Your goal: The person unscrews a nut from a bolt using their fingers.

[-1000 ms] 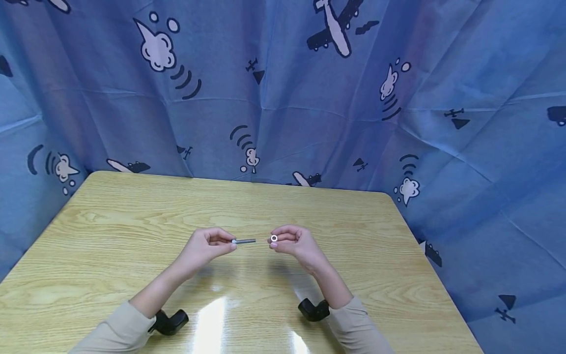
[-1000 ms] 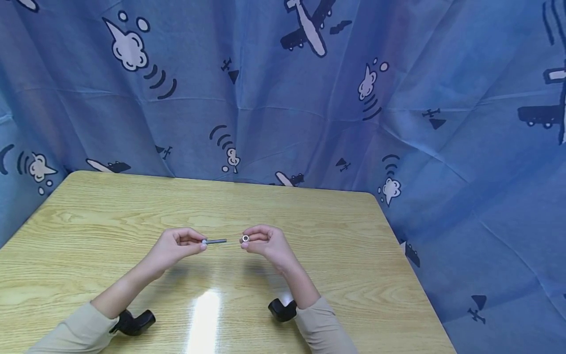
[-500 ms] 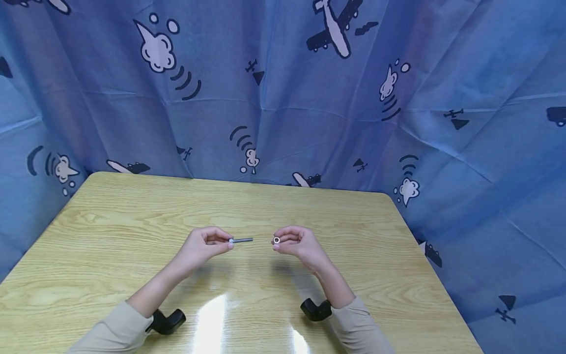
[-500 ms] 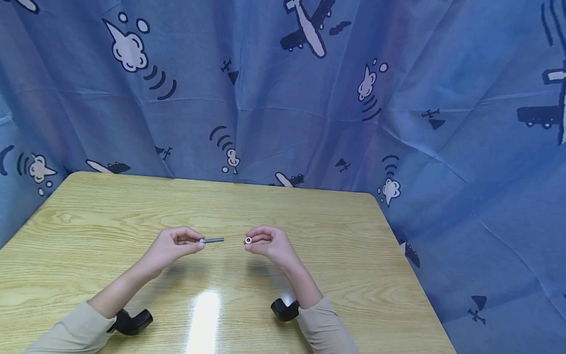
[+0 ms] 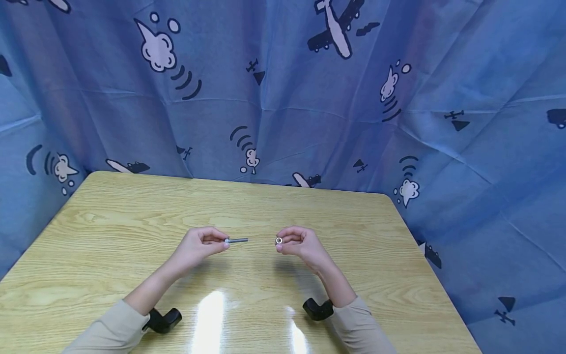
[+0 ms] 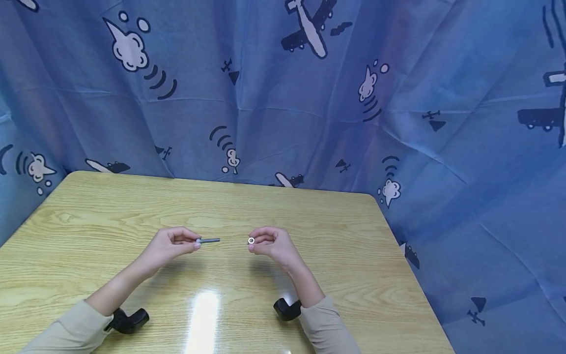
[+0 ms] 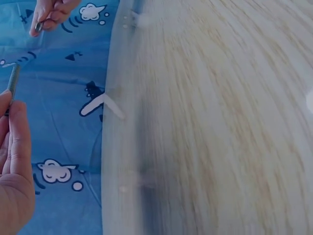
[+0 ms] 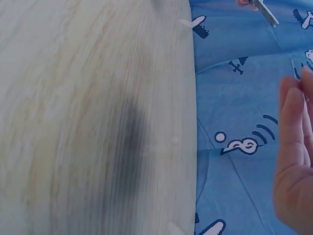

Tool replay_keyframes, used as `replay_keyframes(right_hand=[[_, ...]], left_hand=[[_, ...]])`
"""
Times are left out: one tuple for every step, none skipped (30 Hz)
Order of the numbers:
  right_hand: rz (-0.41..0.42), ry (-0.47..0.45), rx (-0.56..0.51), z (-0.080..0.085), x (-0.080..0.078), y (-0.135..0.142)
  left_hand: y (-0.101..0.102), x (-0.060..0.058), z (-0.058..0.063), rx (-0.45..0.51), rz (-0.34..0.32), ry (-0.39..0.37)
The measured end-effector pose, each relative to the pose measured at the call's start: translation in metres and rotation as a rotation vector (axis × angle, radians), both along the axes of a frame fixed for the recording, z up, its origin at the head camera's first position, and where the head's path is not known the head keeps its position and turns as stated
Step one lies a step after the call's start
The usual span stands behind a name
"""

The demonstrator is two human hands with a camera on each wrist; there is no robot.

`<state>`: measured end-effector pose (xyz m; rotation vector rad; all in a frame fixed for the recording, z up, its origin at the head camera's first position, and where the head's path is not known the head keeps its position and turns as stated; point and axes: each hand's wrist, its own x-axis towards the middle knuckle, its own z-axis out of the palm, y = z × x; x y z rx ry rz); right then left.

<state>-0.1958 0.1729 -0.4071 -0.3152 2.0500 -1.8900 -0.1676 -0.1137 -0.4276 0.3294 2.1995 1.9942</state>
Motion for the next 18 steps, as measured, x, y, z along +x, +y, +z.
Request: replay_keyframes(right_hand=[[0.001,0.000,0.003,-0.001,-0.001,0.000],[0.002,0.001,0.006,-0.001,-0.001,0.000],[0.004,0.002,0.007,-0.002,-0.001,0.000],[0.006,0.003,0.005,-0.003,-0.002,0.001],[0.011,0.007,0.005,-0.004,-0.003,0.001],[0.016,0.009,0.001,-0.005,-0.003,0.001],[0.021,0.014,0.000,-0.006,-0.004,0.001],[0.026,0.015,-0.001,-0.007,-0.005,0.001],[0.033,0.017,0.000,-0.009,-0.005,0.001],[0.037,0.022,0.003,-0.010,-0.006,0.001],[0.043,0.027,0.007,-0.011,-0.007,0.000],[0.045,0.029,0.010,-0.012,-0.008,0.000],[0.051,0.033,0.017,-0.014,-0.008,0.000],[0.054,0.035,0.023,-0.015,-0.009,0.000],[0.057,0.037,0.027,-0.016,-0.010,0.000],[0.060,0.038,0.032,-0.018,-0.010,0.000],[0.062,0.037,0.038,-0.019,-0.011,0.000],[0.063,0.034,0.043,-0.021,-0.012,0.000]], left_hand=[[-0.001,0.000,-0.001,0.003,-0.001,-0.004],[-0.001,-0.001,-0.002,0.005,-0.001,-0.007],[-0.002,-0.001,-0.003,0.006,-0.003,-0.009],[-0.002,-0.001,-0.004,0.007,-0.003,-0.011],[-0.002,-0.002,-0.005,0.005,-0.003,-0.012],[-0.003,-0.002,-0.006,0.000,-0.001,-0.013],[-0.003,-0.002,-0.007,-0.008,-0.001,-0.012],[-0.004,-0.002,-0.008,-0.018,0.000,-0.010],[-0.004,-0.002,-0.008,-0.027,0.000,-0.009],[-0.005,-0.002,-0.009,-0.036,0.003,-0.008],[-0.005,-0.003,-0.010,-0.046,0.005,-0.006],[-0.006,-0.003,-0.011,-0.054,0.007,-0.006],[-0.006,-0.003,-0.012,-0.060,0.009,-0.004],[-0.006,-0.004,-0.013,-0.064,0.012,-0.005],[-0.006,-0.004,-0.014,-0.067,0.013,-0.004],[-0.007,-0.005,-0.015,-0.069,0.015,-0.005],[-0.007,-0.006,-0.016,-0.072,0.017,-0.004],[-0.007,-0.006,-0.017,-0.074,0.018,-0.003]])
